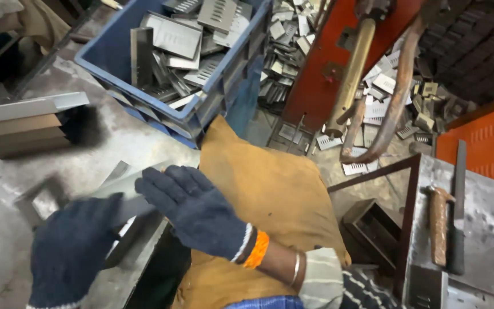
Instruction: The person is performing spot welding on various metal enclosure components using an industrial welding machine.
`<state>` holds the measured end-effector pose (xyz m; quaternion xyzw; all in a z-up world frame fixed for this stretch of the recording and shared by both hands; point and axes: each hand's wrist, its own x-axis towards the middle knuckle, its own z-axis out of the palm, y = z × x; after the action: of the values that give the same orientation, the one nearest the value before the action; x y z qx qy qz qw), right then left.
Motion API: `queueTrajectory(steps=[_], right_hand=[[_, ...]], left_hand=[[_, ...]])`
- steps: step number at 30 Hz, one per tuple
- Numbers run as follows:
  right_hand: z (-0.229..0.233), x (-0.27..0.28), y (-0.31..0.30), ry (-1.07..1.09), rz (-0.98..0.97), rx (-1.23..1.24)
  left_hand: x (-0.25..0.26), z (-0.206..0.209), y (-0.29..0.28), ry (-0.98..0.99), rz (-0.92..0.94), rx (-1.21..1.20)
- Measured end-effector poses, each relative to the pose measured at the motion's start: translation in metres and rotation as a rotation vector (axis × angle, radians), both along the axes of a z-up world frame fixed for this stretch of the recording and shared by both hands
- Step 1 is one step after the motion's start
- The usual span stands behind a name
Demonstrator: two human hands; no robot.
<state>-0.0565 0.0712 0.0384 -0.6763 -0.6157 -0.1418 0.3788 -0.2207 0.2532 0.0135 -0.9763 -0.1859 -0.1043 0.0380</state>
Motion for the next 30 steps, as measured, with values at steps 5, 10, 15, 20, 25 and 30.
queueTrajectory(steps=[5,10,15,20,25,30], right_hand=[[-0.047,0.024,0.006,0.183,-0.398,-0.147],[0.008,0.056,-0.064,0.754,-0.688,0.012],[0.09,0.075,-0.133,1.012,-0.588,0.588],[0.075,0.095,-0.197,1.125,-0.604,0.712],[0.01,0.097,-0.244,1.257,-0.609,0.82],[-0.042,0.101,-0.239,1.4,-0.571,0.916]], left_hand=[[0.065,0.035,0.005,-0.644,-0.276,0.262],[0.193,-0.036,0.088,-0.975,-0.023,-0.416],[0.321,-0.127,0.2,-0.345,0.267,-0.228],[0.364,-0.19,0.281,-0.277,0.302,-0.238],[0.336,-0.185,0.281,-0.921,0.073,-0.33],[0.256,-0.134,0.192,-1.394,-0.757,-2.01]])
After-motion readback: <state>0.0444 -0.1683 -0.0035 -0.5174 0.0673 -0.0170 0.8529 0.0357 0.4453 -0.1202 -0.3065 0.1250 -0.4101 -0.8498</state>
